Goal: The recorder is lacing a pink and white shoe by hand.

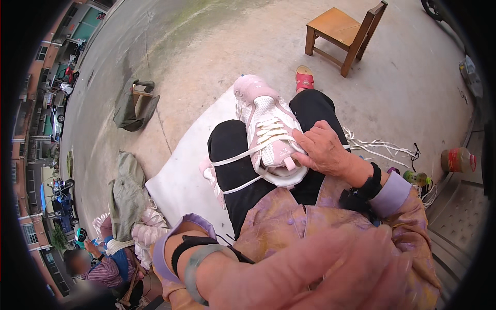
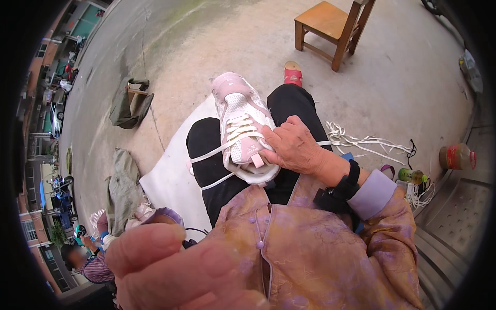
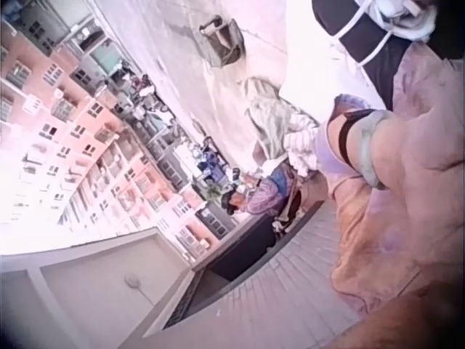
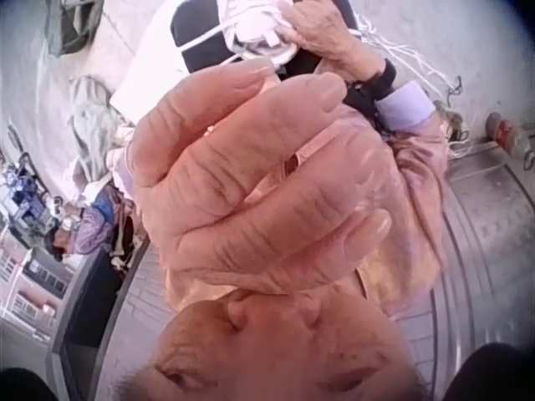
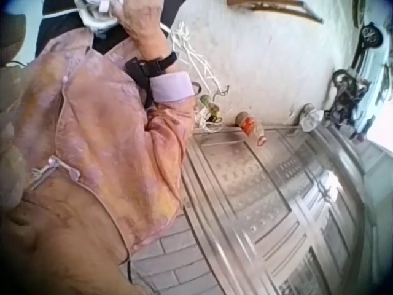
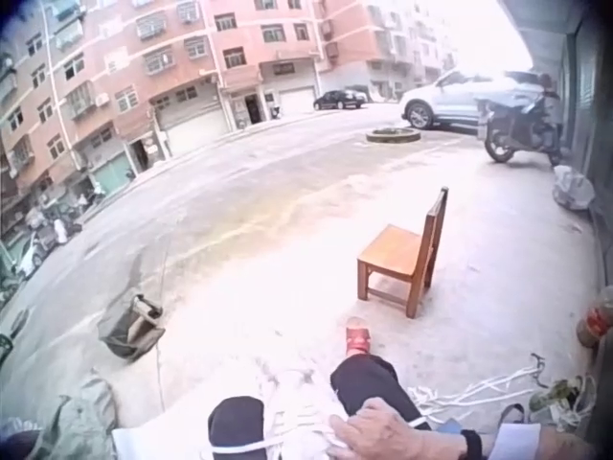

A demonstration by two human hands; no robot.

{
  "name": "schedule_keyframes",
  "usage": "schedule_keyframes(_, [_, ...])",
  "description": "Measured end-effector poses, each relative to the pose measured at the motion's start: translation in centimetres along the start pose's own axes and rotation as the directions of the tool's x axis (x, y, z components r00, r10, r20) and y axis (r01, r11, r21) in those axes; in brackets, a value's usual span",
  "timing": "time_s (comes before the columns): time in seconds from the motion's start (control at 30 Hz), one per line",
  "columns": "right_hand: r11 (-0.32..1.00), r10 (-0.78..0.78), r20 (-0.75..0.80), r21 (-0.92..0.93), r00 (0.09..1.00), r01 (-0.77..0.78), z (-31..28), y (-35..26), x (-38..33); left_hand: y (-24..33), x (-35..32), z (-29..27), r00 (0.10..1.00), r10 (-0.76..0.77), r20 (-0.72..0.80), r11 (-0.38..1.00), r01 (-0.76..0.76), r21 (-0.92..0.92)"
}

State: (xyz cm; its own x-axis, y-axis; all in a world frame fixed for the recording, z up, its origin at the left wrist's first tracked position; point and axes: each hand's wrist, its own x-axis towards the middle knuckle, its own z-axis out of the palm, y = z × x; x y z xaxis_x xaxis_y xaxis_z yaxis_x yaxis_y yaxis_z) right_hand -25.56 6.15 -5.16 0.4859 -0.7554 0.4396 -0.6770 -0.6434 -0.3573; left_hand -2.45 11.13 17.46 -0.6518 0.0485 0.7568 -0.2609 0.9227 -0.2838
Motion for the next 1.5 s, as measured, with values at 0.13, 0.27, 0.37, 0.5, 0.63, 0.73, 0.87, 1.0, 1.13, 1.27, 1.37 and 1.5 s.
schedule_keyframes(0.13, [1.0, -0.015, -0.064, -0.012, 0.998, 0.014, 0.3, 0.0, 1.5, -0.4, 0.3, 1.0, 0.998, 0.053, -0.041, 0.999, -0.053, 0.001])
schedule_keyframes(0.27, [0.999, 0.033, -0.026, 0.005, 0.999, -0.033, 0.4, 0.5, 1.2, -0.4, 0.5, 2.8, 0.991, 0.092, -0.098, 0.995, -0.095, -0.022])
schedule_keyframes(0.37, [0.998, 0.019, 0.025, 0.06, 1.0, -0.02, -0.1, 0.5, 1.2, 0.4, 0.7, 2.1, 1.0, -0.007, -0.009, 0.996, 0.006, -0.085])
schedule_keyframes(0.5, [0.998, 0.044, 0.057, 0.041, 0.997, -0.046, 0.0, 0.7, 0.0, -1.0, 0.5, 1.7, 0.866, -0.377, 0.329, 0.874, 0.45, -0.184])
schedule_keyframes(0.63, [0.991, 0.069, 0.018, 0.109, 0.997, -0.071, -0.7, 1.0, -1.1, -2.6, -7.5, 8.3, 0.588, -0.703, 0.4, 0.531, 0.808, -0.255])
schedule_keyframes(0.73, [0.986, 0.085, 0.025, 0.14, 0.996, -0.088, -0.8, 0.5, -0.9, -1.4, -11.9, 9.7, 0.482, -0.682, 0.549, 0.546, 0.836, -0.056])
schedule_keyframes(0.87, [0.968, 0.175, 0.106, 0.165, 0.979, -0.191, -2.9, -0.4, -0.6, -0.5, -14.2, 11.3, 0.529, -0.661, 0.532, 0.642, 0.766, 0.035])
schedule_keyframes(1.0, [0.976, 0.211, 0.179, 0.007, 0.961, -0.216, -4.4, -0.7, -1.5, -0.7, -15.0, 11.5, 0.574, -0.618, 0.537, 0.696, 0.718, 0.034])
schedule_keyframes(1.13, [0.968, 0.224, 0.118, -0.146, 0.967, -0.207, -7.3, -0.9, -2.0, -1.5, -16.0, 10.0, 0.575, -0.584, 0.573, 0.729, 0.682, 0.057])
schedule_keyframes(1.27, [0.973, 0.138, 0.034, -0.19, 0.99, -0.129, -9.3, 1.7, -4.6, -3.2, -17.2, 7.1, 0.557, -0.596, 0.579, 0.731, 0.674, 0.105])
schedule_keyframes(1.37, [0.978, 0.019, 0.081, -0.21, 0.996, -0.001, -11.6, 4.1, -6.9, -4.6, -18.7, 3.9, 0.56, -0.56, 0.61, 0.794, 0.573, 0.202])
schedule_keyframes(1.5, [0.948, 0.099, 0.034, -0.307, 0.994, -0.084, -14.1, 7.6, -11.4, -6.7, -21.1, -0.4, 0.55, -0.622, 0.557, 0.779, 0.507, 0.369])
